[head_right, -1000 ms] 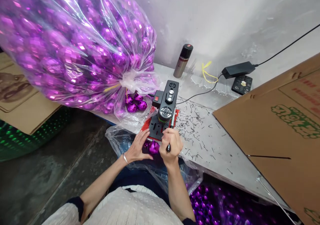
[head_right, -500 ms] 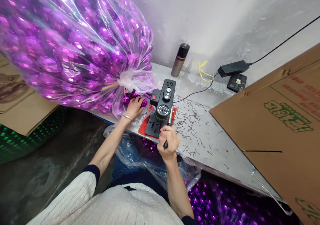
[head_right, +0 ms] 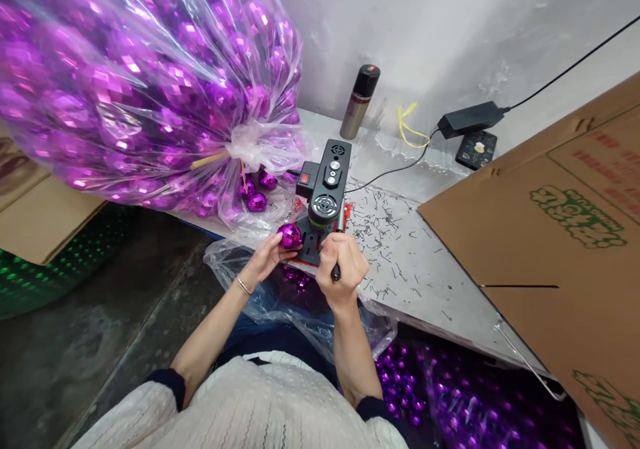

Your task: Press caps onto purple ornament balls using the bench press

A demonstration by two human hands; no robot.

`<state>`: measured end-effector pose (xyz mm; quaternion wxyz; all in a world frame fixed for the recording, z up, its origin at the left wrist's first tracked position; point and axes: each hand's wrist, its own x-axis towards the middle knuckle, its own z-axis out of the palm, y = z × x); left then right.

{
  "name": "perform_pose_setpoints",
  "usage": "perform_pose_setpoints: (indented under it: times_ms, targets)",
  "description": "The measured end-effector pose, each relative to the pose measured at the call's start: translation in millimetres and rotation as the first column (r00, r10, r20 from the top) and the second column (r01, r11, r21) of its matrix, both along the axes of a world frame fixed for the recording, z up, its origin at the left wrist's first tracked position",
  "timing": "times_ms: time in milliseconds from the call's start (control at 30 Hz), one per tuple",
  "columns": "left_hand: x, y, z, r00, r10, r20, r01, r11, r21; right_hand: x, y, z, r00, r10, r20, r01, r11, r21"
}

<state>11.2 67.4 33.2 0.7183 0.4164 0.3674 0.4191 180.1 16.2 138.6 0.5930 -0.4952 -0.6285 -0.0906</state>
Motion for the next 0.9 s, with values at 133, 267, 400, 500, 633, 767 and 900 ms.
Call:
perform_pose_setpoints:
  times_ms: [133, 267, 400, 500, 633, 767, 900]
  targets:
    - [17.2, -4.3, -7.6, 0.968, 0.134, -0.212, -0.11, 0.986, 0.122, 1.3, -2.0, 0.9, 0.999, 0.015, 0.034, -0.015, 1.0, -0.006]
    - [22.5, 0.3, -10.4, 0.789, 0.34, -0.513, -0.03, 0.854, 0.52, 1.3, -3.4, 0.3, 0.997, 0.016, 0.073, -0.016, 1.0, -0.002]
    - [24.6, 8.7, -12.5, 0.692, 0.428, -0.582, 0.1, 0.741, 0.664, 1.0, -3.8, -0.7, 0.995, 0.002, 0.101, -0.003, 1.0, 0.003]
    - [29.6, 15.2, -12.1, 0.685, 0.437, -0.584, 0.18, 0.675, 0.716, 0.3, -3.9, -0.4, 0.994, -0.009, 0.112, 0.008, 1.0, 0.012]
    - [40.1, 17.6, -14.6, 0.712, 0.436, -0.551, 0.18, 0.644, 0.743, -0.1, -4.0, 1.3, 0.993, -0.011, 0.121, 0.009, 1.0, 0.017]
    - [46.5, 13.5, -25.4, 0.737, 0.454, -0.501, 0.122, 0.64, 0.759, -0.3, -4.5, 2.8, 0.99, -0.005, 0.142, 0.004, 1.0, 0.013]
    - [45.8, 10.9, -35.9, 0.739, 0.461, -0.492, 0.12, 0.629, 0.768, -2.3, -6.1, 0.0, 0.992, -0.011, 0.126, 0.01, 1.0, 0.01]
